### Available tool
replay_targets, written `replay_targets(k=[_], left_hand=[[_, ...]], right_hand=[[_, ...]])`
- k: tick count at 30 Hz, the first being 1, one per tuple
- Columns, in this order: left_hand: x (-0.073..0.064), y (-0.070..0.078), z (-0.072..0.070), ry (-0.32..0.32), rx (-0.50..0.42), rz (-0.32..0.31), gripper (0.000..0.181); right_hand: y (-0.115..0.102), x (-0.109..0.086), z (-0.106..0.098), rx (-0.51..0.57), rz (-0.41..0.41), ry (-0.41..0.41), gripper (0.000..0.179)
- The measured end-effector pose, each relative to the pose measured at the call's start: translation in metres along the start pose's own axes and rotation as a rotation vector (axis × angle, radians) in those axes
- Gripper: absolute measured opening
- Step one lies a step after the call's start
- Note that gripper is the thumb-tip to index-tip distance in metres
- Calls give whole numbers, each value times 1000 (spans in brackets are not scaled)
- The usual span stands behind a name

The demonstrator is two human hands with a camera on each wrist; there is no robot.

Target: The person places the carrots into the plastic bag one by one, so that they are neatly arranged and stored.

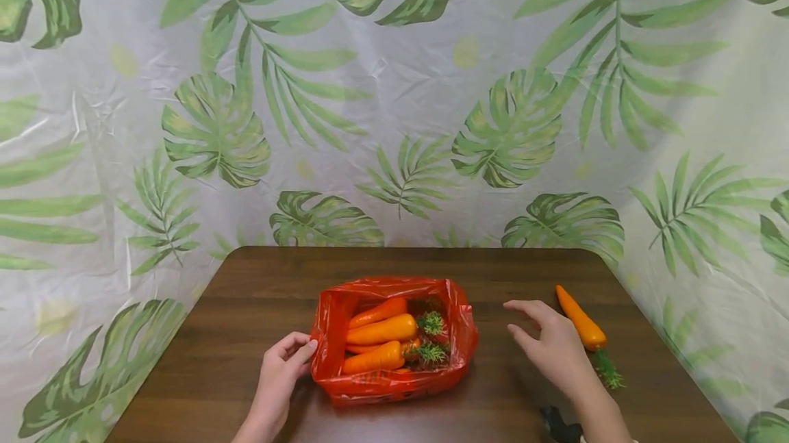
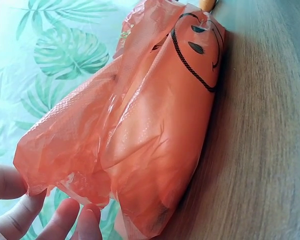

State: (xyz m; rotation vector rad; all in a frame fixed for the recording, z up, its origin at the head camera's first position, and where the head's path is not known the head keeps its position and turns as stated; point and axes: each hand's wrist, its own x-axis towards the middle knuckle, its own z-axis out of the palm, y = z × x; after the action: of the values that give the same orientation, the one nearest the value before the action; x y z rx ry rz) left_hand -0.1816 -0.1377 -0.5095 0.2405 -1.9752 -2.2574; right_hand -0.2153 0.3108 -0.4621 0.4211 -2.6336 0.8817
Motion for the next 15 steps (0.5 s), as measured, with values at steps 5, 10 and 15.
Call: replay_targets(k=[5,10,15], left_hand=[[1,1,0,-1,-5,4,22],[2,0,-1,-4,-2,8,23],[1,-2,0,-2,6,3,21]], right_hand=[[12,-3,-4,-51,-8,25,36],[22,-5,-6,-83,-12,32,36],[31,-10,-11,-97,39,42,36]])
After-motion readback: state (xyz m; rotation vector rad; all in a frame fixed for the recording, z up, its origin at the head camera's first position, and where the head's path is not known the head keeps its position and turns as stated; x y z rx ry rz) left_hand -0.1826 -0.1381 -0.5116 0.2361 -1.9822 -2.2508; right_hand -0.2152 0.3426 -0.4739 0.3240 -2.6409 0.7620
